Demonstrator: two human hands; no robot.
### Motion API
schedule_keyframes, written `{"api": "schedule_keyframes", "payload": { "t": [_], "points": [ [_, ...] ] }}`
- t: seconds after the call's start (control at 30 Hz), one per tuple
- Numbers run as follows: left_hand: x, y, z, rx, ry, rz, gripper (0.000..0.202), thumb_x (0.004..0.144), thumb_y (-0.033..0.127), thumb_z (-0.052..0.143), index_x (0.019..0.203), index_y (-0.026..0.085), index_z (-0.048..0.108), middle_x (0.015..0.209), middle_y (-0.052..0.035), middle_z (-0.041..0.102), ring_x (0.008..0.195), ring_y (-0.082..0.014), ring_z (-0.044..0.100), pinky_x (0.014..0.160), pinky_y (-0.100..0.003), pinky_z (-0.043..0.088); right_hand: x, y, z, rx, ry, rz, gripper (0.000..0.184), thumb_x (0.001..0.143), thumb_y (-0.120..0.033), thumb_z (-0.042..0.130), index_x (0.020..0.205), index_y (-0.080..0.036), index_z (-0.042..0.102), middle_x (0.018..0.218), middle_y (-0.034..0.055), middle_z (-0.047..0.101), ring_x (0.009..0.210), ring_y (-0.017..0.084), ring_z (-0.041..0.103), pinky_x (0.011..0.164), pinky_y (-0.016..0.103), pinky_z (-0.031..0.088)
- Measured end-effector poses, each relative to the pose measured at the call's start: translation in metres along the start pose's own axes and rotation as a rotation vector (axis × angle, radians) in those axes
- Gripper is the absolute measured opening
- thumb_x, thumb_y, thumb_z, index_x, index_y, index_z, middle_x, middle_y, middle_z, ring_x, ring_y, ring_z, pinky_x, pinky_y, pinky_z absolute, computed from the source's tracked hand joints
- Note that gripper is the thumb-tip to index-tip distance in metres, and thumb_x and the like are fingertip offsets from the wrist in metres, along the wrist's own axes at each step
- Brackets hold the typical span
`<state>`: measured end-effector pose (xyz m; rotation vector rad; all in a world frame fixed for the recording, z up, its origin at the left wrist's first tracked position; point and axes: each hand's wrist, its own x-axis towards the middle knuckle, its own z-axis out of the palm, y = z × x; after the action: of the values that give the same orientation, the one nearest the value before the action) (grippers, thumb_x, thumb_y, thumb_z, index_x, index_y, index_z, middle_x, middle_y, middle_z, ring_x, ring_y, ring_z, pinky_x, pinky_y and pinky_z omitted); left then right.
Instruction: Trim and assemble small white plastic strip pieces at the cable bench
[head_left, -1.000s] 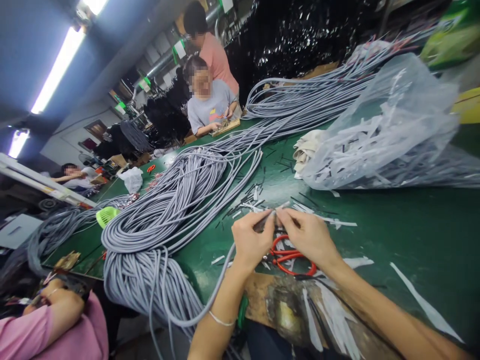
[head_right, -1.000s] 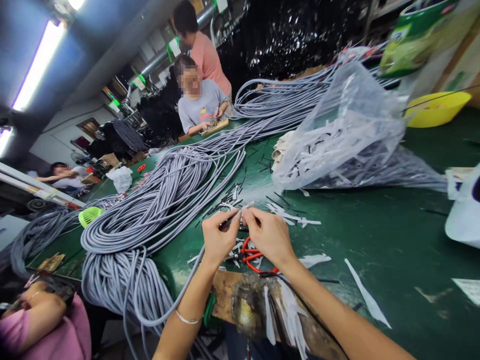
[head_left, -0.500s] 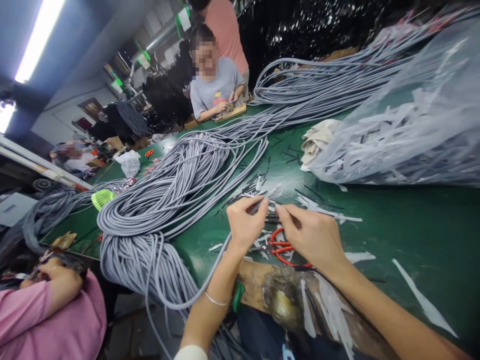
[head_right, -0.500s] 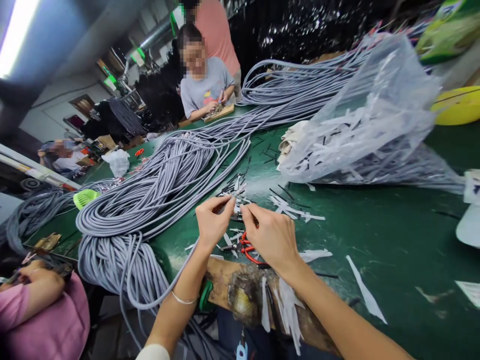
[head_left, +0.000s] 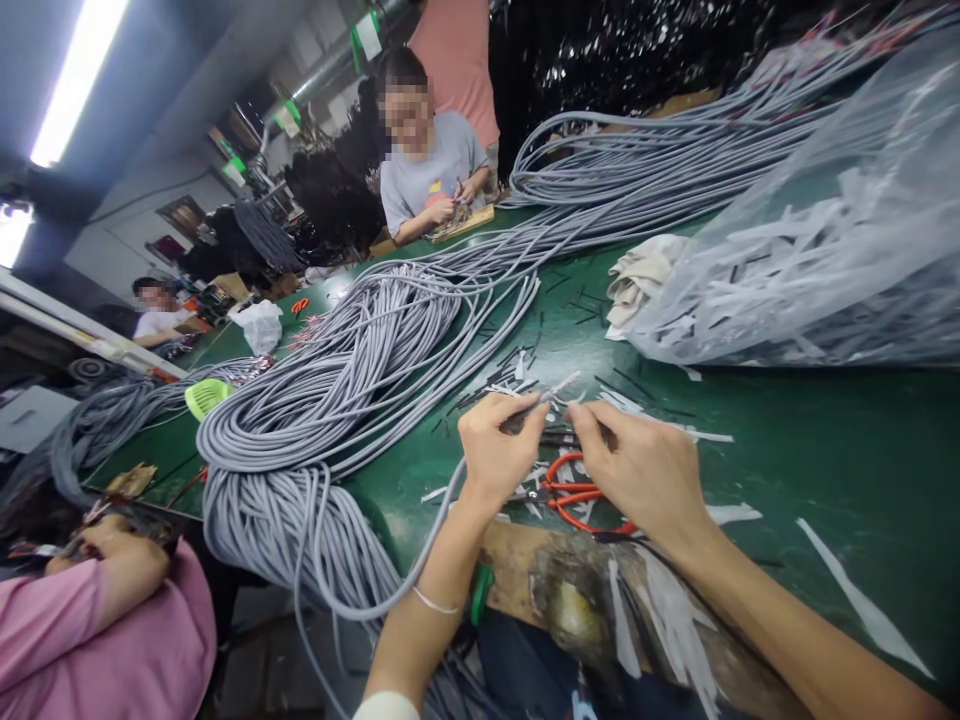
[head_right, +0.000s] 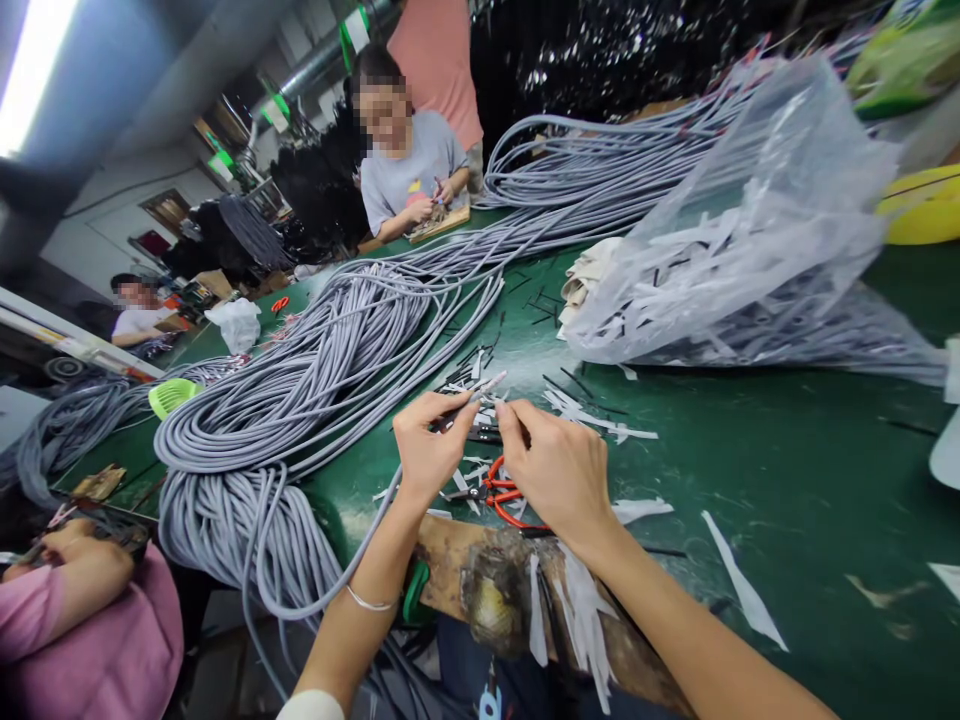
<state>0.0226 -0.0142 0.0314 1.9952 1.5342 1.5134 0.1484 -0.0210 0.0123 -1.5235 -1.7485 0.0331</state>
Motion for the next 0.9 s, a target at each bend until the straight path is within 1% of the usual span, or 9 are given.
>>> {"api": "schedule_keyframes", "payload": {
  "t": [0.13, 0.27, 0.33, 0.4, 0.5, 0.63, 0.73, 0.83, 0.9],
  "points": [
    [-0.002, -0.001, 0.001, 0.024, 0.0, 0.016, 0.012, 0.076, 0.018, 0.062, 0.079, 0.018, 0.074, 0.067, -0.0033, 0.067, 0.057, -0.0117, 0.058, 0.055, -0.022, 0.046, 0.001, 0.001, 0.0, 0.011, -0.019, 0.011, 0.059, 0.091, -0.049, 0.02, 0.059, -0.019, 0.06, 0.044, 0.0048, 0.054, 0.039, 0.013, 0.044, 0.044, 0.025, 0.023],
    [-0.004, 0.001, 0.004, 0.075, -0.063, 0.064, 0.012, 0.075, 0.015, 0.062, 0.077, 0.018, 0.073, 0.066, -0.0031, 0.065, 0.057, -0.0114, 0.057, 0.056, -0.021, 0.045, 0.002, 0.003, 0.001, 0.063, -0.032, 0.025, 0.056, 0.09, -0.048, 0.023, 0.058, -0.02, 0.06, 0.041, 0.0036, 0.052, 0.038, 0.014, 0.045, 0.043, 0.024, 0.025],
    [-0.005, 0.004, 0.004, 0.106, -0.086, 0.035, 0.013, 0.075, 0.015, 0.061, 0.078, 0.019, 0.073, 0.063, -0.0018, 0.063, 0.054, -0.0108, 0.054, 0.054, -0.021, 0.044, 0.001, 0.002, 0.001, 0.073, -0.002, -0.003, 0.054, 0.09, -0.046, 0.024, 0.058, -0.02, 0.06, 0.043, 0.0039, 0.054, 0.04, 0.014, 0.046, 0.044, 0.025, 0.025],
    [-0.005, 0.006, 0.004, 0.107, -0.077, -0.004, 0.013, 0.075, 0.015, 0.061, 0.076, 0.019, 0.073, 0.06, -0.0011, 0.061, 0.051, -0.0107, 0.052, 0.052, -0.021, 0.043, -0.001, 0.001, 0.001, 0.082, 0.042, -0.061, 0.051, 0.09, -0.042, 0.027, 0.058, -0.019, 0.061, 0.047, 0.005, 0.058, 0.044, 0.014, 0.05, 0.046, 0.025, 0.027],
    [-0.007, 0.007, 0.005, 0.074, -0.055, -0.034, 0.012, 0.074, 0.013, 0.061, 0.073, 0.018, 0.072, 0.064, -0.0023, 0.064, 0.055, -0.0121, 0.056, 0.054, -0.022, 0.045, -0.001, 0.001, 0.001, 0.101, 0.08, -0.1, 0.048, 0.088, -0.041, 0.029, 0.062, -0.019, 0.063, 0.052, 0.0059, 0.061, 0.047, 0.014, 0.053, 0.048, 0.025, 0.029],
    [-0.009, 0.005, 0.007, 0.127, -0.075, -0.041, 0.011, 0.074, 0.015, 0.061, 0.074, 0.018, 0.071, 0.07, -0.0046, 0.068, 0.063, -0.0152, 0.062, 0.061, -0.024, 0.048, 0.003, 0.0, 0.004, 0.172, 0.027, 0.02, 0.053, 0.086, -0.05, 0.027, 0.056, -0.02, 0.059, 0.04, 0.0033, 0.051, 0.038, 0.014, 0.046, 0.042, 0.024, 0.027],
    [-0.008, 0.005, 0.007, 0.187, -0.094, -0.054, 0.011, 0.076, 0.018, 0.06, 0.073, 0.019, 0.07, 0.072, -0.0052, 0.07, 0.067, -0.0171, 0.063, 0.064, -0.025, 0.048, 0.004, -0.003, 0.006, 0.186, 0.018, 0.072, 0.053, 0.086, -0.052, 0.027, 0.054, -0.021, 0.055, 0.04, 0.0034, 0.05, 0.037, 0.014, 0.044, 0.04, 0.024, 0.026],
    [-0.007, 0.007, 0.006, 0.181, -0.113, -0.101, 0.011, 0.076, 0.017, 0.06, 0.071, 0.022, 0.069, 0.073, -0.0028, 0.071, 0.068, -0.0169, 0.064, 0.066, -0.025, 0.048, 0.002, -0.005, 0.008, 0.128, 0.111, -0.012, 0.052, 0.087, -0.05, 0.028, 0.055, -0.021, 0.057, 0.043, 0.0049, 0.054, 0.039, 0.015, 0.045, 0.043, 0.025, 0.025],
    [-0.008, 0.008, 0.005, 0.181, -0.125, -0.13, 0.012, 0.075, 0.017, 0.06, 0.069, 0.023, 0.068, 0.073, -0.0019, 0.071, 0.068, -0.0171, 0.064, 0.065, -0.025, 0.048, 0.001, -0.003, 0.01, 0.108, 0.134, -0.068, 0.051, 0.087, -0.048, 0.028, 0.056, -0.021, 0.058, 0.045, 0.0053, 0.055, 0.041, 0.014, 0.046, 0.044, 0.025, 0.025]
  ]
}}
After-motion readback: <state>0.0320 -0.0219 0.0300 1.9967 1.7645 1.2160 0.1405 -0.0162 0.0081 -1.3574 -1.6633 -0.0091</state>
